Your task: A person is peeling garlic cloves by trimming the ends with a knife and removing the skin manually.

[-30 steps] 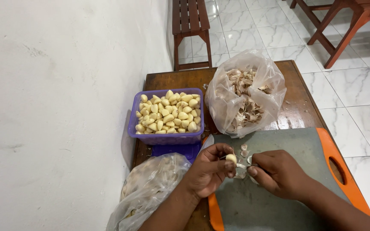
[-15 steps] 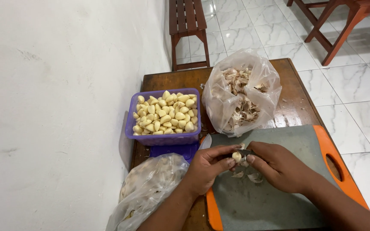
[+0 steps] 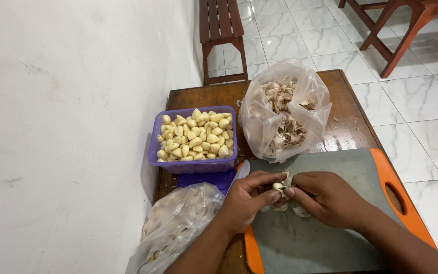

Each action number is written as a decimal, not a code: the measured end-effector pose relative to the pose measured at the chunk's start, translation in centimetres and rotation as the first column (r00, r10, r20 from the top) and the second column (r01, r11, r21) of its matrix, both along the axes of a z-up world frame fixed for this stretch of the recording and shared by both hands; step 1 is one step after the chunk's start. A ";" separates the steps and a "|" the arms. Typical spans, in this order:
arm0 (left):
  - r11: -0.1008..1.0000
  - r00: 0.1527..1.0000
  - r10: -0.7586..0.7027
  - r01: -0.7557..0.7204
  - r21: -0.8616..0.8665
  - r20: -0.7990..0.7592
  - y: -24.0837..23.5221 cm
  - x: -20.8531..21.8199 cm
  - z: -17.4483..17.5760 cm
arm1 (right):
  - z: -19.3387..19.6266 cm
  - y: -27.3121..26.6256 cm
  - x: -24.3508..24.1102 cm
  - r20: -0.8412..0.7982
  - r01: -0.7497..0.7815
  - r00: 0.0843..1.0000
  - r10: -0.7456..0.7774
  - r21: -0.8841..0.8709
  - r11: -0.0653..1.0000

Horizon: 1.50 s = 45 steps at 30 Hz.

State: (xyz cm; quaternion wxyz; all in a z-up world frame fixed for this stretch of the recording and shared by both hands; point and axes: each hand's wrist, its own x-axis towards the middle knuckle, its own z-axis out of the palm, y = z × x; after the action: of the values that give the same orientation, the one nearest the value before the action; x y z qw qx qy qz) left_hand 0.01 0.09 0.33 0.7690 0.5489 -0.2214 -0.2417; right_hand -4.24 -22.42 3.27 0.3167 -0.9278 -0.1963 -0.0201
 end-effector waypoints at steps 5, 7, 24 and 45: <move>0.968 0.918 -0.038 -0.064 -0.241 -0.395 -0.1 0.9 -2.7 | -0.2 -0.6 -0.1 -0.063 0.089 0.995 -0.082 0.107 0.990; 0.958 0.888 -0.042 -0.094 -0.270 -0.458 0.0 1.2 -2.7 | -0.1 -0.6 -0.1 -0.099 0.119 0.989 -0.106 0.138 0.983; 0.999 0.984 0.045 -0.049 -0.019 -0.174 -0.5 -0.1 -1.1 | 0.8 0.1 -0.2 -0.150 0.064 0.987 -0.056 0.047 0.997; 0.959 0.953 -0.173 0.107 -0.261 -0.247 0.2 0.1 -1.1 | 0.0 -1.0 -0.3 -0.111 0.098 0.991 -0.080 0.159 0.982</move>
State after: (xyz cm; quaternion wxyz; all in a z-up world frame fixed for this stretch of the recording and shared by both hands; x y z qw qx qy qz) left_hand 0.12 0.29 -0.74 0.8343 0.3949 -0.1824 -0.3387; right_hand -4.49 -23.44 3.31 0.4007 -0.9062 -0.1354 -0.0019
